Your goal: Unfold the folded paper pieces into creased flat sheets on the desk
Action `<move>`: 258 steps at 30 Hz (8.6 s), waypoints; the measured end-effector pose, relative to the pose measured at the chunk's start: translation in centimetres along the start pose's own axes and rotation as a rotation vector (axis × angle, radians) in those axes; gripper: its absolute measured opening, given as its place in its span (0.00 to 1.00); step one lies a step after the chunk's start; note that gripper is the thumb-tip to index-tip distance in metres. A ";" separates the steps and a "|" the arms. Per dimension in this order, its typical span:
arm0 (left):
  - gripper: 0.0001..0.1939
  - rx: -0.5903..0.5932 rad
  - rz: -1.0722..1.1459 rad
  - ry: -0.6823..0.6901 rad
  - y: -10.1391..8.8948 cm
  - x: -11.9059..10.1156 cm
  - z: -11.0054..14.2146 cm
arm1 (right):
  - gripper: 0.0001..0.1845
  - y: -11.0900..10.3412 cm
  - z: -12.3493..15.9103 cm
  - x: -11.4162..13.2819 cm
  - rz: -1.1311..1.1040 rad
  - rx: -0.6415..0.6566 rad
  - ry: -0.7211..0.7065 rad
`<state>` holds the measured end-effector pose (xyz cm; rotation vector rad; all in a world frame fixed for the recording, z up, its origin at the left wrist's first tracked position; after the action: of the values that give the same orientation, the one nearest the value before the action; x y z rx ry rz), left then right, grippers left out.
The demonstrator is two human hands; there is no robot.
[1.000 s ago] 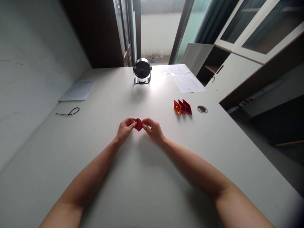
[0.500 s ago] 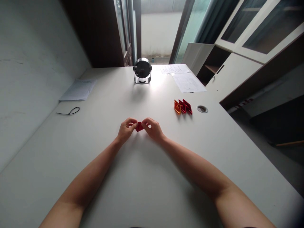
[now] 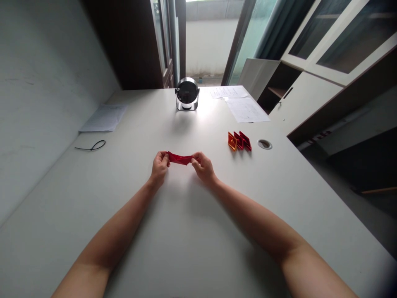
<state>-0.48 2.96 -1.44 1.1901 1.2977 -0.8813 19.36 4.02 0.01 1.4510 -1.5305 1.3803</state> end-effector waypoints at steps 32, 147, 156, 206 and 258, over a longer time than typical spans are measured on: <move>0.12 0.254 -0.636 0.251 1.1 -2.9 2.2 | 0.14 0.6 0.4 0.4 0.404 0.300 -0.217; 0.44 0.646 -1.496 0.268 -0.6 0.1 0.3 | 0.44 -1.8 -0.1 -2.4 0.989 0.482 -0.138; 0.41 0.593 -1.438 0.287 -0.5 0.1 0.5 | 0.41 -1.9 -0.1 -2.6 0.973 0.456 -0.144; 0.08 0.293 -1.124 0.556 1.1 -3.8 3.5 | 0.13 -2.9 1.6 1.9 0.747 0.076 -0.453; 0.17 0.327 -0.864 0.132 0.2 -2.0 2.2 | 0.09 -1.9 1.7 0.6 0.815 0.154 -0.462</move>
<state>-0.01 0.61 0.33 0.9164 1.8658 -1.7050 21.37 2.55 0.60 1.3435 -2.5514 1.6972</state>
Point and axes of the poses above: each hand's wrist, its own z-axis away from the middle knuckle, its own y-axis out of the palm, x = y × z, the point moved 2 cm from there along -z, towards the middle knuckle, and after that the axes turned 2 degrees about x, right-handed, at the moved point
